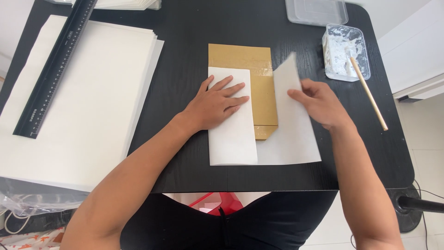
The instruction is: Finishing the assembly of one paper bag and starting the next by folding paper around a template and applying glue with a brush.
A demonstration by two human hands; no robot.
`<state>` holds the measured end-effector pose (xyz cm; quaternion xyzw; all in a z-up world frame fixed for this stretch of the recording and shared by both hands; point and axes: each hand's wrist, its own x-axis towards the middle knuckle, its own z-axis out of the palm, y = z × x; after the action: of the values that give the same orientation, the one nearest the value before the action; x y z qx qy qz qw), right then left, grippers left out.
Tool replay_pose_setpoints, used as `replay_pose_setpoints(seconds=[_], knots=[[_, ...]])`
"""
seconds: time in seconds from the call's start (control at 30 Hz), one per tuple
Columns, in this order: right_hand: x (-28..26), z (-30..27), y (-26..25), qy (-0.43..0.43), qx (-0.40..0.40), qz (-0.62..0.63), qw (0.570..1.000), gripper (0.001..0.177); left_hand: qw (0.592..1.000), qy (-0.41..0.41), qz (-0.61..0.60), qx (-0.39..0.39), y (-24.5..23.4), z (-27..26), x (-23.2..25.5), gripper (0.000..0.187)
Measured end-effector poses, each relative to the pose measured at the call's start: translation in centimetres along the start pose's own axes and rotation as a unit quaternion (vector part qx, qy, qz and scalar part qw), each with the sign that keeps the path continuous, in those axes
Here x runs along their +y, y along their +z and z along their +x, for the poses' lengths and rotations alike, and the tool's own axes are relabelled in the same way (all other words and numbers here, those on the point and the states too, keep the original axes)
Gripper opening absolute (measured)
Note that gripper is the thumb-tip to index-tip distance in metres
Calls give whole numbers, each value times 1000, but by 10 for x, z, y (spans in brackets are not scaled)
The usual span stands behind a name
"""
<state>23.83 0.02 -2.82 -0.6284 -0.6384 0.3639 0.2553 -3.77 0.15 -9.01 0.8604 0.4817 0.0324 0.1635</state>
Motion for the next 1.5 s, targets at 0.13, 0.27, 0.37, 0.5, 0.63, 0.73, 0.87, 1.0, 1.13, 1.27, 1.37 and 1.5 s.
replay_pose_setpoints(seconds=[0.13, 0.27, 0.37, 0.5, 0.63, 0.73, 0.87, 1.0, 1.13, 1.27, 1.37, 1.5], knots=[[2, 16, 16, -178, -49, 6, 983, 21, 1000, 3, 9, -2, -3, -1, 1, 45], [-11, 14, 40, -197, -83, -76, 974, 24, 1000, 7, 5, -8, -6, -2, 3, 46], [-4, 23, 51, -202, -114, -147, 961, 29, 1000, 13, 0, 1, -4, -1, 1, 45], [7, 30, 62, -194, -119, -183, 956, 24, 1000, 18, -8, 4, -2, 0, -1, 45], [-2, 28, 64, -198, -132, -214, 947, 33, 1000, 17, -3, 19, 4, 3, -5, 46], [-2, 32, 63, -221, -136, -227, 939, 36, 1000, 13, -1, 27, 8, 4, -9, 51], [3, 33, 61, -247, -133, -234, 931, 29, 999, 3, 27, 32, 10, 5, -10, 63], [7, 32, 67, -259, -118, -246, 927, 24, 999, 2, 38, 21, 1, 3, -5, 65], [7, 29, 67, -251, -70, -221, 940, 38, 999, -1, 33, 11, -5, 1, -3, 65], [6, 28, 65, -205, -14, -143, 968, 48, 1000, -6, 27, 7, -6, 0, -1, 65], [7, 28, 64, -196, -22, -118, 973, 50, 999, -9, 37, 1, -8, 1, 2, 65], [17, 33, 69, -187, -26, -132, 973, 54, 999, -7, 47, -3, -6, 5, 3, 65]])
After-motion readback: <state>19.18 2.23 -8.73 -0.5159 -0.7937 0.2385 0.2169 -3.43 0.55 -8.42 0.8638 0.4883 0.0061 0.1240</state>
